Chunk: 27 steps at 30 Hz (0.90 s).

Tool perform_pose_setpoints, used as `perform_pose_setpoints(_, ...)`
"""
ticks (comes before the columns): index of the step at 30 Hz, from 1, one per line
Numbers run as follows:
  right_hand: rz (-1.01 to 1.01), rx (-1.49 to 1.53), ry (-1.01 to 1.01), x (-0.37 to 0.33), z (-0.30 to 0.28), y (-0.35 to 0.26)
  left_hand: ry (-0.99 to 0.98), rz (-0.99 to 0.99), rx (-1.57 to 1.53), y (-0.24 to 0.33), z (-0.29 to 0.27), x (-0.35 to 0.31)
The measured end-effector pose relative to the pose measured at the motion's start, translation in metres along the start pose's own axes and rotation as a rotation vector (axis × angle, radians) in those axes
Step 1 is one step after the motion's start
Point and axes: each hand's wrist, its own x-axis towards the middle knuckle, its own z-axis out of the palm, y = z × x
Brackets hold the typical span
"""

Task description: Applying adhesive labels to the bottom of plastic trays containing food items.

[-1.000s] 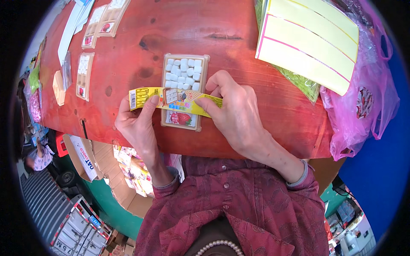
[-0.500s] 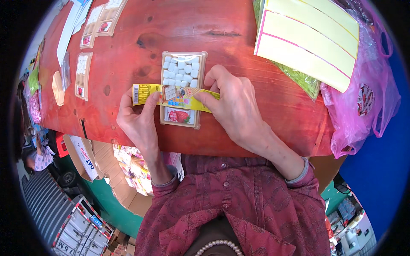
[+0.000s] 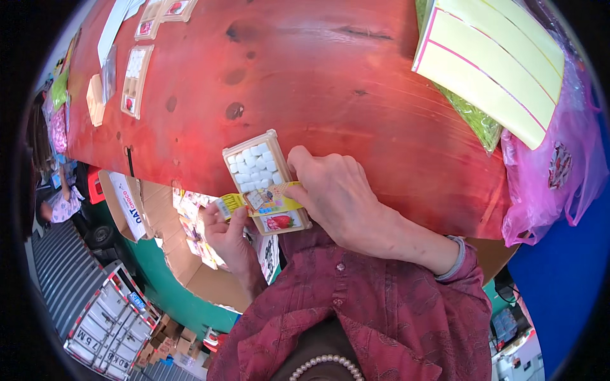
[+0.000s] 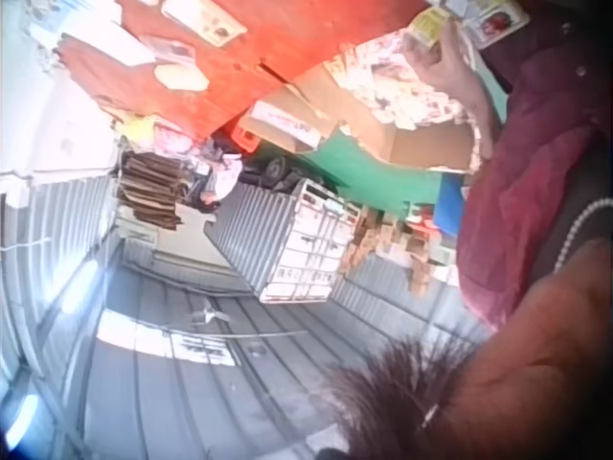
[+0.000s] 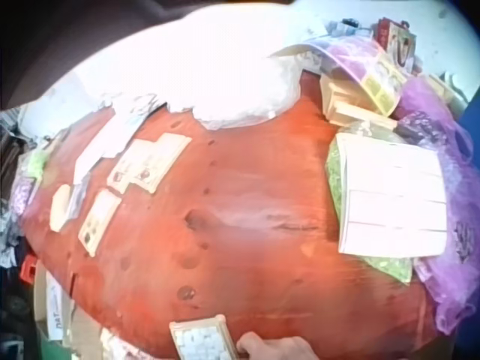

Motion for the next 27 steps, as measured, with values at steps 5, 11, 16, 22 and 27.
perform_pose_setpoints(5,-0.029,-0.031,-0.02,0.001,0.0,-0.002,-0.213,-0.529,-0.658,-0.027,-0.023,0.005)
perform_pose_setpoints(11,-0.047,-0.028,-0.02,0.0,0.001,-0.002,-0.425,-0.563,-0.636,-0.029,-0.021,0.0)
perform_pose_setpoints(16,-0.076,-0.023,-0.023,0.001,0.001,0.003,-0.373,-0.535,-0.544,-0.017,-0.012,-0.006)
perform_pose_setpoints(22,-0.095,-0.004,-0.001,-0.001,-0.001,0.001,-0.315,-0.452,-0.438,-0.026,-0.019,-0.01)
perform_pose_setpoints(27,-0.067,0.061,-0.026,-0.001,-0.002,0.005,-0.263,-0.429,-0.462,-0.011,-0.015,-0.016)
